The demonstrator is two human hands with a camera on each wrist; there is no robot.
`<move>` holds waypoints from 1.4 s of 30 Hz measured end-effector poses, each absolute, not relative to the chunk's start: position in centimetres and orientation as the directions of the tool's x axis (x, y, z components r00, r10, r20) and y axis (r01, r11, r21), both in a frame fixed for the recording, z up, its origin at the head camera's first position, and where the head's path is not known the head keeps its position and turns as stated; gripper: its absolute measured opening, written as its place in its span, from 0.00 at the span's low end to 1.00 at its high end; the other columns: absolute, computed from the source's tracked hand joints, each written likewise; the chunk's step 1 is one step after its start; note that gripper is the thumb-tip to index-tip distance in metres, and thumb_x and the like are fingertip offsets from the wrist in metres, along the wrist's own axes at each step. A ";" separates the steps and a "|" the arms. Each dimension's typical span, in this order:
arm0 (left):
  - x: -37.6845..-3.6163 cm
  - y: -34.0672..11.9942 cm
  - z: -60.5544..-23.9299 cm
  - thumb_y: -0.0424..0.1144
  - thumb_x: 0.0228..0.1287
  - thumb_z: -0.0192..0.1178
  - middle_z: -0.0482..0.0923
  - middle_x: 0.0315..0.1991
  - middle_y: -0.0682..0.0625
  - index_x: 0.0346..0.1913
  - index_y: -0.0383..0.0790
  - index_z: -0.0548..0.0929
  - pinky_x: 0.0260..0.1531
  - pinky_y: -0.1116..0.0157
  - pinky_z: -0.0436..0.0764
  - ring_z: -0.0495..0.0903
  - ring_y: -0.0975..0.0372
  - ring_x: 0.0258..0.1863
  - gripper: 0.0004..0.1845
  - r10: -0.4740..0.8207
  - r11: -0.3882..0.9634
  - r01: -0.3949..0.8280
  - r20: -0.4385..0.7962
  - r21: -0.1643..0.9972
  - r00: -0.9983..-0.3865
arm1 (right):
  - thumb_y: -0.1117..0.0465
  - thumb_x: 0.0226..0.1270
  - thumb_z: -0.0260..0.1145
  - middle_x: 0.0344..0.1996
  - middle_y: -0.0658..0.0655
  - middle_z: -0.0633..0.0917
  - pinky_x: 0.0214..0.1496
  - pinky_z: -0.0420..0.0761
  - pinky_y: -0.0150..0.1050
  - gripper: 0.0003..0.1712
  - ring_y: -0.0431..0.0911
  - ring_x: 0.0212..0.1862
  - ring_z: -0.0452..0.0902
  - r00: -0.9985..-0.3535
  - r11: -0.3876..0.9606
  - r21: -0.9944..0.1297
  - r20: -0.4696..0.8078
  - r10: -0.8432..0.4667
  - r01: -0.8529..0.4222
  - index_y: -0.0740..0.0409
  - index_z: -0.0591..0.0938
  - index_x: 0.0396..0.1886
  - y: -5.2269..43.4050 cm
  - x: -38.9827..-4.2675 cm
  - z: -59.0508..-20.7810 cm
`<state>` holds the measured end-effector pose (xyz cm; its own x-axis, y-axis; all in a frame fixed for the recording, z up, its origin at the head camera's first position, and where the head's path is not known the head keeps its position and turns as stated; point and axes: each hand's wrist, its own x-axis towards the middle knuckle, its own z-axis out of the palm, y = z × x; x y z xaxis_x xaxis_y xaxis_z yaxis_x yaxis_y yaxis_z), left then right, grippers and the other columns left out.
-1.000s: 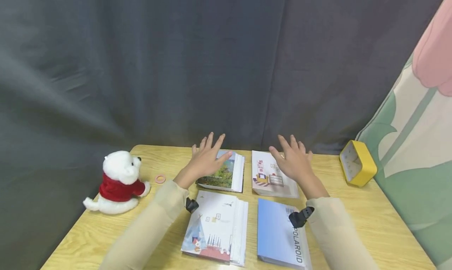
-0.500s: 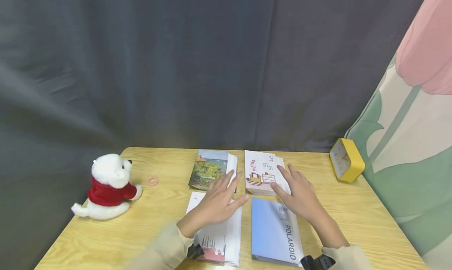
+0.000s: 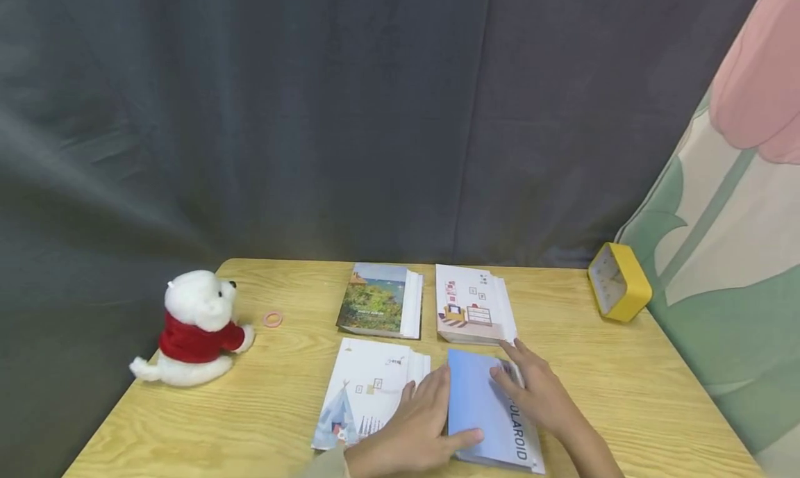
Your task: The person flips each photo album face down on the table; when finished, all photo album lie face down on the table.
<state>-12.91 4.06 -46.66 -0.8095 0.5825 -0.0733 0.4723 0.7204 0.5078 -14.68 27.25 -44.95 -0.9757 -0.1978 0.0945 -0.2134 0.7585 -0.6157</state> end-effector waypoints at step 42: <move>-12.0 4.1 -47.1 0.32 0.49 0.70 0.57 0.69 0.33 0.75 0.24 0.48 0.64 0.58 0.69 0.66 0.47 0.67 0.54 0.582 0.425 0.373 0.066 0.825 -0.810 | 0.57 0.72 0.63 0.64 0.75 0.70 0.58 0.68 0.70 0.27 0.74 0.65 0.63 -0.997 0.771 -0.633 0.029 -0.071 -0.074 0.60 0.74 0.68 25.4 -14.4 -46.8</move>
